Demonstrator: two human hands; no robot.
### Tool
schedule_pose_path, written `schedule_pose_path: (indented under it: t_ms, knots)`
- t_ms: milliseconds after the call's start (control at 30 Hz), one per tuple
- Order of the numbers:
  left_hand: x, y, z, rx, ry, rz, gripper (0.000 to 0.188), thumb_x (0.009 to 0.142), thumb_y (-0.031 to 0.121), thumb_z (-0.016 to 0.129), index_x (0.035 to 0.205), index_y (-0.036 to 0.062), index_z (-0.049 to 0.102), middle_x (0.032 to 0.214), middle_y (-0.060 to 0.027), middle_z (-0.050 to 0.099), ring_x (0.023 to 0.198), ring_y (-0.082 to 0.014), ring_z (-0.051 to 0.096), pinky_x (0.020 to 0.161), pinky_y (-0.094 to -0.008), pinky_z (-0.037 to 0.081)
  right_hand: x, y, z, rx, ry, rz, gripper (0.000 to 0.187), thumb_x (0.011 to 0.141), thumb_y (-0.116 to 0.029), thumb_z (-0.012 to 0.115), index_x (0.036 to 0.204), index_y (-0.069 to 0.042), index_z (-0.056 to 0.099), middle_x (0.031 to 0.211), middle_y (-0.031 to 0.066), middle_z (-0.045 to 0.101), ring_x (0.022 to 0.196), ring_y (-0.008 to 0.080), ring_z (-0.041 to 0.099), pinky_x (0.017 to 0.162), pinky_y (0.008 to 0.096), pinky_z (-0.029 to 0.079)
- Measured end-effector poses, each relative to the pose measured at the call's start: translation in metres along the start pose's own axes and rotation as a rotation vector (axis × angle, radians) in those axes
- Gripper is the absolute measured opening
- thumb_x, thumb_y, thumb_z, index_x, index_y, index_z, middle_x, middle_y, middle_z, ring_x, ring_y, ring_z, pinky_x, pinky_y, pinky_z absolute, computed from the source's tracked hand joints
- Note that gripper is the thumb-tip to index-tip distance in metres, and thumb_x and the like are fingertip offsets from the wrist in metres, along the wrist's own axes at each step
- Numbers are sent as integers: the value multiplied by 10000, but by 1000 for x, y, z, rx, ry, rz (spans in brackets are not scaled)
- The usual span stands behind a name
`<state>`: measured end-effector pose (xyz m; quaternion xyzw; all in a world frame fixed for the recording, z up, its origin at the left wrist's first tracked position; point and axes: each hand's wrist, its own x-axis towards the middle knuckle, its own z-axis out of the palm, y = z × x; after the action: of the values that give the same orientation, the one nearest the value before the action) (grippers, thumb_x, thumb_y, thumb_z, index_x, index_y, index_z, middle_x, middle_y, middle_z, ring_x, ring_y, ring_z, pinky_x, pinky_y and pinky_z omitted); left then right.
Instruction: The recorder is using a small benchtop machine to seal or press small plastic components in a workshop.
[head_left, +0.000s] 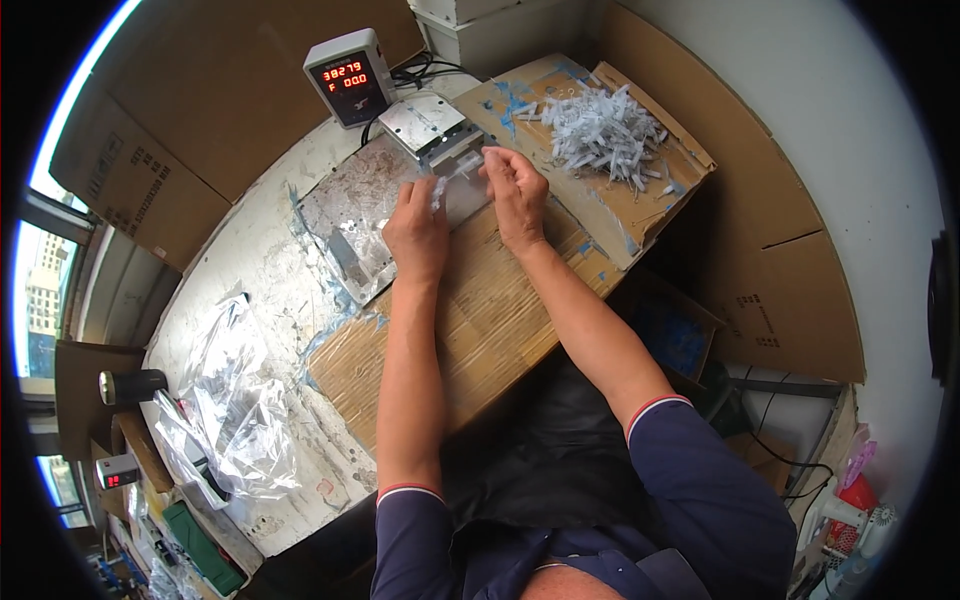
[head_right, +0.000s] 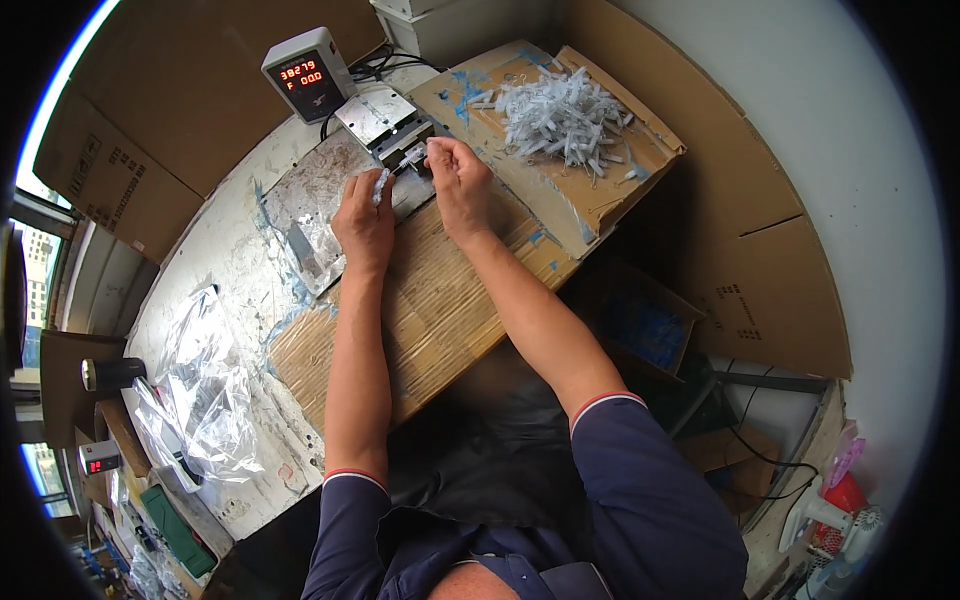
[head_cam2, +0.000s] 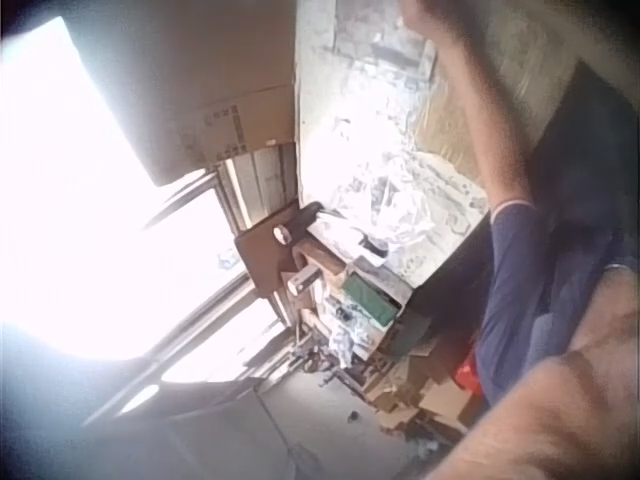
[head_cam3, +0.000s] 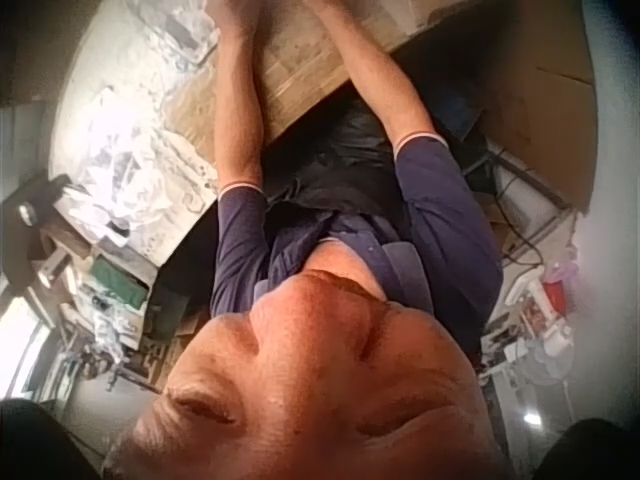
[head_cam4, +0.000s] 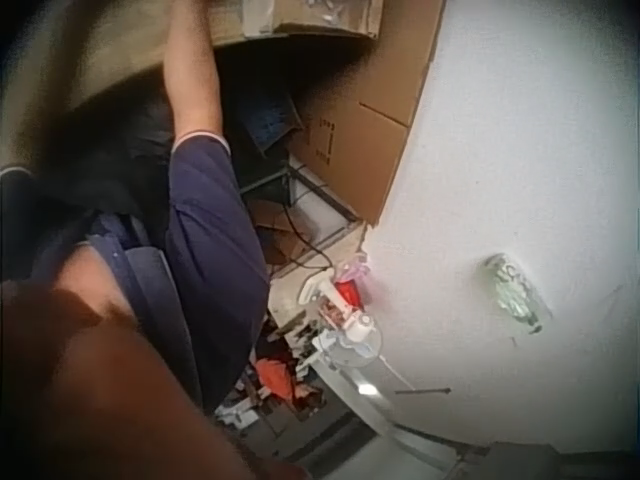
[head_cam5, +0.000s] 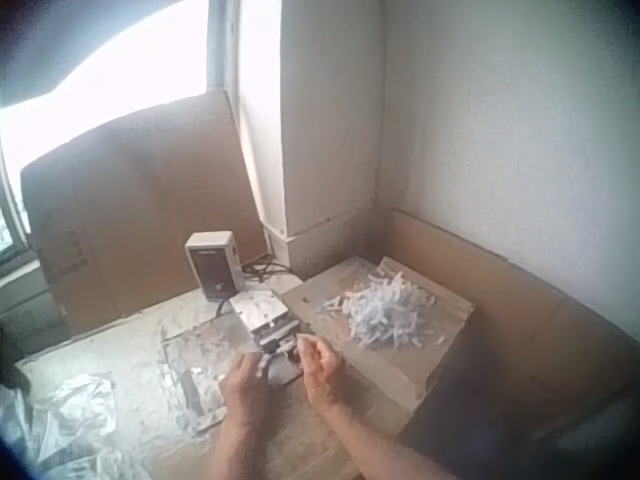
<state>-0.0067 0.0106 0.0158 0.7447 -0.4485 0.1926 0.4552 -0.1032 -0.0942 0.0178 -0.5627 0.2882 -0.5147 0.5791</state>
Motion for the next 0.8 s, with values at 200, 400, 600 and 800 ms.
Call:
schedule_pose_path:
  t_ms: [200,400,600,800]
  knots:
    - [2,3,8,10,-28,69,154,905,144,766,1027,95,686,874,-99,693,710,-275,697,623,-372,540,7,7,-4,-20,-71,47,190,968,-162,701,907,17,719,732,-10,662,659,54,549,592,248,452]
    - [2,-19,-8,-773,-32,-613,104,980,151,719,957,58,679,752,4,636,615,-79,558,550,-240,427,-4,3,8,-113,-342,-17,153,931,-131,728,880,13,722,707,25,683,664,67,587,601,273,478]
    - [9,-8,-15,-885,-103,-700,204,1029,244,662,939,61,654,656,13,572,510,-68,462,477,-229,338,-5,4,13,-149,-446,-19,151,942,-136,717,919,12,733,763,45,710,706,94,627,640,289,502]
    - [10,-17,-9,-912,51,-691,238,1061,264,608,953,55,642,719,-23,635,525,-61,479,460,-220,333,-14,-6,2,-189,-313,-134,157,954,-140,705,997,10,720,863,37,726,782,91,637,700,270,516]
